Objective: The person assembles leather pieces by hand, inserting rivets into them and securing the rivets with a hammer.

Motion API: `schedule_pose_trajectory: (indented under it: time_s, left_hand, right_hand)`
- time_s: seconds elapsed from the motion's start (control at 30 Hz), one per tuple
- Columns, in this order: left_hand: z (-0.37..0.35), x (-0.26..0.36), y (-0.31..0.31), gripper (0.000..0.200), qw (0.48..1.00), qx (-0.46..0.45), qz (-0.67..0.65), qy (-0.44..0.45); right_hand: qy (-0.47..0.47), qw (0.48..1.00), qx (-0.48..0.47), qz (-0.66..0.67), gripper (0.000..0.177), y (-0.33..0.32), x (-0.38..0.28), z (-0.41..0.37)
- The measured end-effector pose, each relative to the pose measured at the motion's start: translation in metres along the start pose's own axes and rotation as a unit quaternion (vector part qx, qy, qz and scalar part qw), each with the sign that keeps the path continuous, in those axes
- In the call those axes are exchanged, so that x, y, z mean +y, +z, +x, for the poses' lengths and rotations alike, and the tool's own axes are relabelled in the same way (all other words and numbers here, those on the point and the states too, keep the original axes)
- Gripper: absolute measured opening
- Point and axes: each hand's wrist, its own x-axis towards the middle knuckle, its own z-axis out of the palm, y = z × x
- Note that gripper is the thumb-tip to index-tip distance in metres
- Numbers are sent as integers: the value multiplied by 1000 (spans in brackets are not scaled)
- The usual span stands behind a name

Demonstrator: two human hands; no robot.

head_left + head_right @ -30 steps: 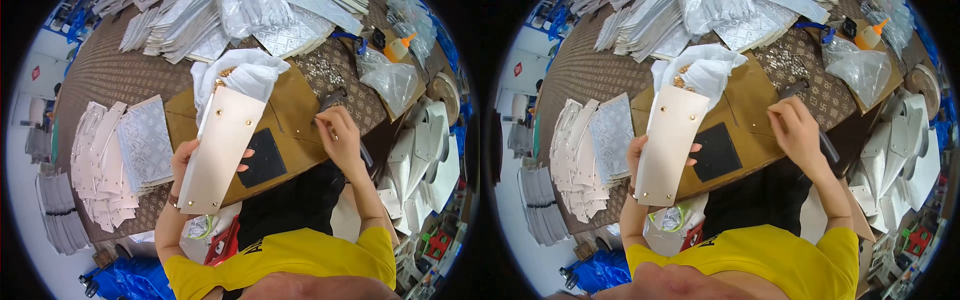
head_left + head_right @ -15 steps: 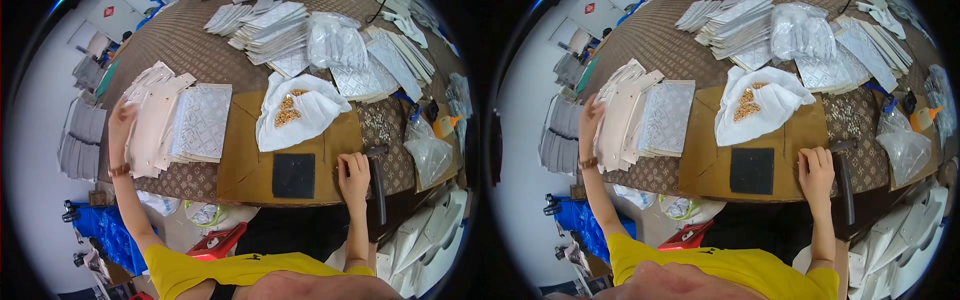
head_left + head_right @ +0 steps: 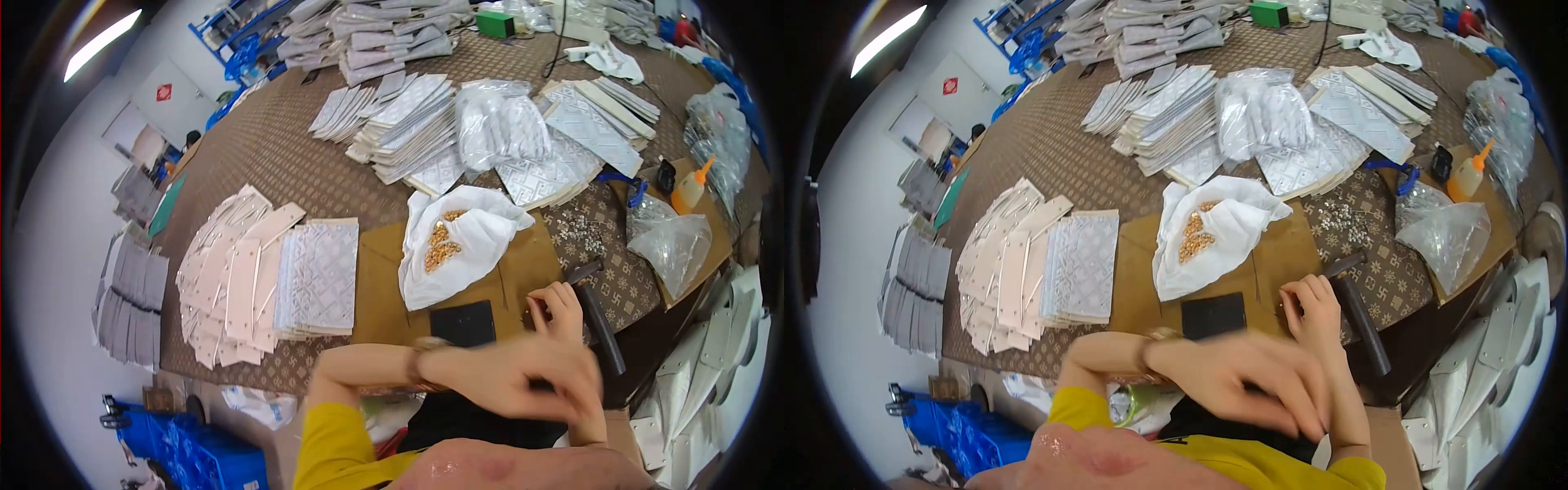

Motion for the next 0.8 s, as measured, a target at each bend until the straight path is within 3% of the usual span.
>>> schedule_pose_trajectory:
  time_s: [0.1, 0.13, 0.2, 0.27, 0.37, 0.63, 0.8]
  left_hand:
    - [46, -17, 62, 26, 975, -44, -173, 133]
    - [59, -19, 68, 26, 974, -52, -180, 129]
    - [87, -20, 72, 25, 944, -108, -118, 290]
    - [113, -21, 71, 25, 882, -156, -52, 441]
    - [130, -23, 69, 26, 737, -212, 47, 640]
    - [110, -27, 84, 19, 786, -258, -25, 561]
    - [112, -20, 92, 20, 791, -272, -27, 547]
  right_hand:
    - [16, 1000, 14, 13, 10, -4, -6, 2]
    - [19, 999, 14, 23, 10, -6, -6, 2]
    - [25, 999, 21, 25, 9, -7, -4, 2]
    - [19, 999, 20, 38, 9, -6, -2, 2]
    - [32, 998, 13, 45, 9, -8, -1, 4]
    - [21, 998, 28, 49, 8, -5, 4, -1]
    - [16, 998, 24, 49, 8, -5, 5, -2]
